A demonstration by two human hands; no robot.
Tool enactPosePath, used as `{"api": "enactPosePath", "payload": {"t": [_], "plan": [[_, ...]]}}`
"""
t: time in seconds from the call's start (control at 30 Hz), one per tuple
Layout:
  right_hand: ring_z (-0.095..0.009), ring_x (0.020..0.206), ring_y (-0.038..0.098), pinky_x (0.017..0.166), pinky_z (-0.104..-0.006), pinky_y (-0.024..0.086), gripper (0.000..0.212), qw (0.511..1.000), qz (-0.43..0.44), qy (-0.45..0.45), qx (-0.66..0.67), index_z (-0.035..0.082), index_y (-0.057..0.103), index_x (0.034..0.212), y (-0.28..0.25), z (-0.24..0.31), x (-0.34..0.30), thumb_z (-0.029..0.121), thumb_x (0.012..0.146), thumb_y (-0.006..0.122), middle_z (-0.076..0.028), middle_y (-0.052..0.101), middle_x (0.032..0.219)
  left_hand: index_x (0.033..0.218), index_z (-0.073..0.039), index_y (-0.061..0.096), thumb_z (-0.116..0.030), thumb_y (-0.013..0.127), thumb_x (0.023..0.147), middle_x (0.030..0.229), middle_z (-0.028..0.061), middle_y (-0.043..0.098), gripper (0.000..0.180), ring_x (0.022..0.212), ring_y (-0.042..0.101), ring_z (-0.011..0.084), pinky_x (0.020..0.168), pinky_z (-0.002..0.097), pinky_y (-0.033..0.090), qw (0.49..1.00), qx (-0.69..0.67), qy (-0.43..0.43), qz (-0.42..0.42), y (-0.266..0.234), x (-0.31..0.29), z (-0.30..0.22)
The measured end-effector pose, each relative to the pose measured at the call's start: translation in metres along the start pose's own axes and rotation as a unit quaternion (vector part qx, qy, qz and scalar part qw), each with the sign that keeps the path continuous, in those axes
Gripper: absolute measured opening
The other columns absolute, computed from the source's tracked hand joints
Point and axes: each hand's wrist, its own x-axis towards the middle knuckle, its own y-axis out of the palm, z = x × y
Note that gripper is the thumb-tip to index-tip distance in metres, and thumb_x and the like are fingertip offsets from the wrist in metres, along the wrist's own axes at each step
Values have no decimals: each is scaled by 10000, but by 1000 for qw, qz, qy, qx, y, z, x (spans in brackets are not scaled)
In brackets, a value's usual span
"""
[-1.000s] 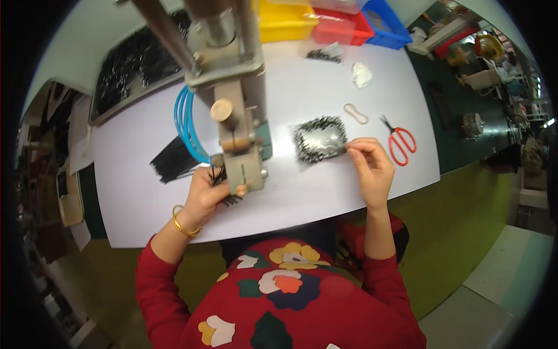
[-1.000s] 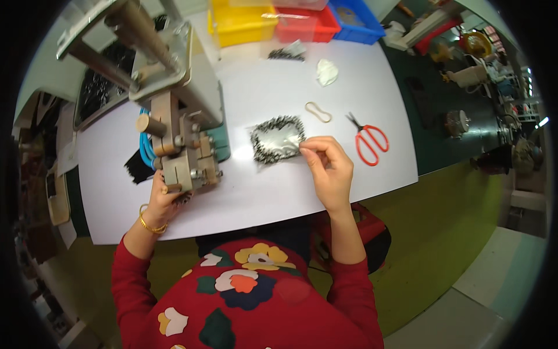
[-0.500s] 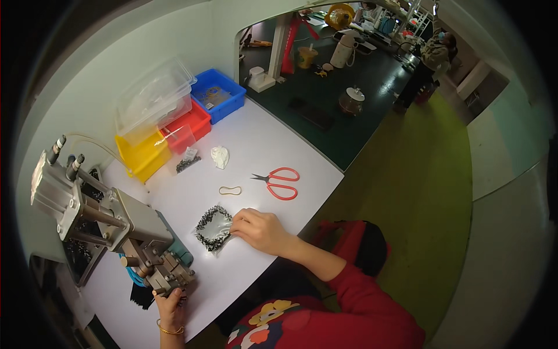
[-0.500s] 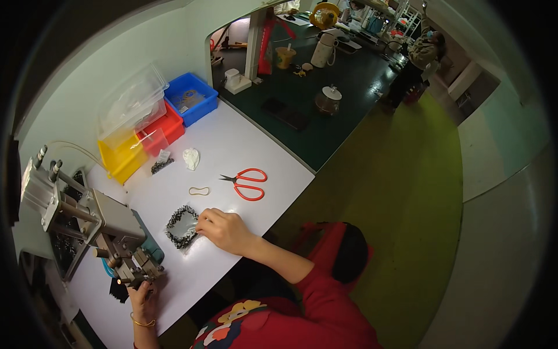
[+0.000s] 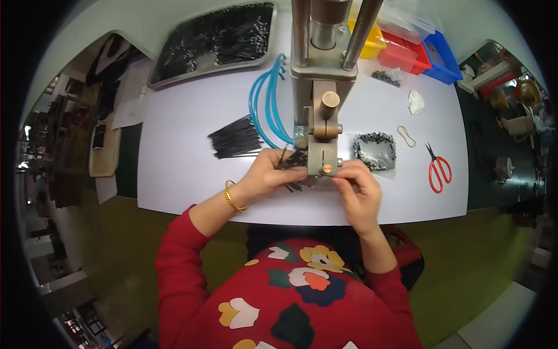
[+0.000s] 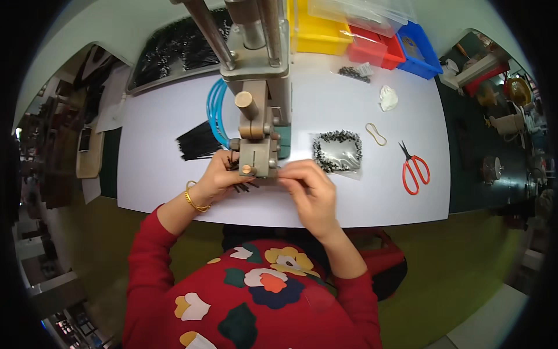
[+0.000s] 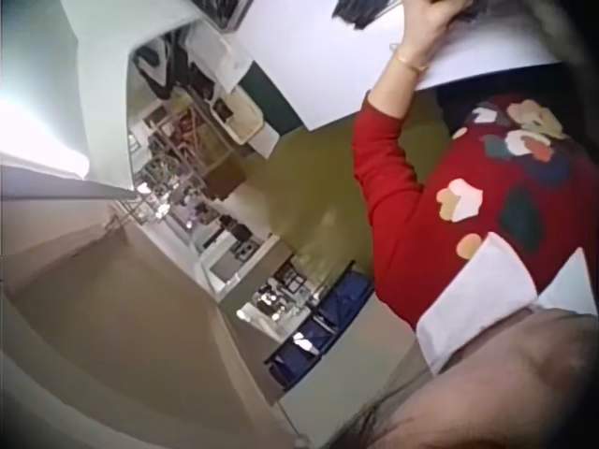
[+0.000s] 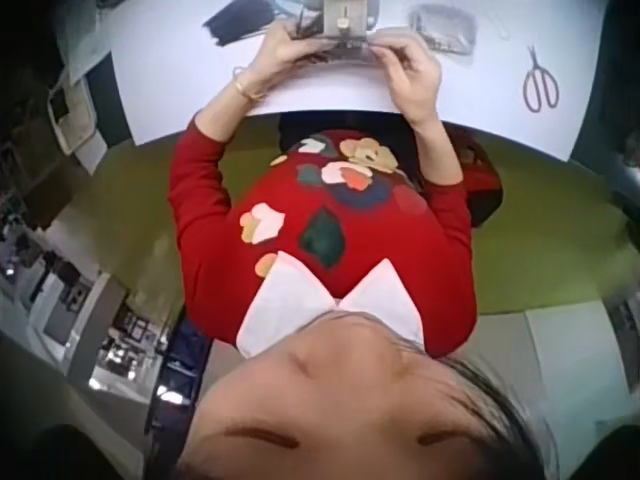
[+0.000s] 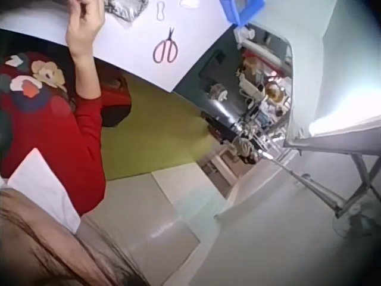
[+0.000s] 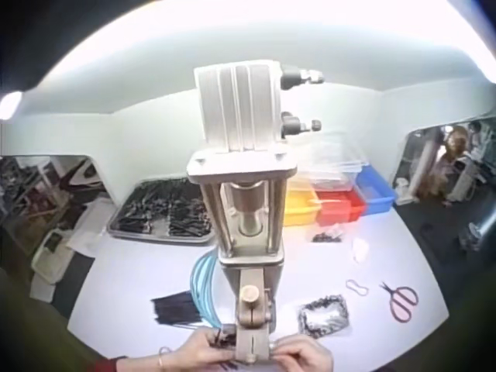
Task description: The person attaches plastic caps onto bundles of black ties using a press machine and hands the bundle to another person.
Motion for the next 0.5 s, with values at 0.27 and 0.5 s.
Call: {"api": "enactPosePath", "payload": {"t": [0.27,0.5], "plan": [[-136,679,522,587,-235,425,25,999,-2,-17,-34,-33,559,805,23,0,2,-53,791,563,-85,553,816,894,46,622,-80,642,762,776,33,630,183,681,545,54,628,193,439,999,-22,33,-4,-7,-5,2],[-170,674,558,573,-256,456,51,997,-8,-31,-67,-44,555,783,22,-1,2,-81,757,577,-107,574,813,891,49,622,-75,648,750,773,35,629,189,686,545,53,639,188,442,999,-19,34,-4,-6,-3,2]]}}
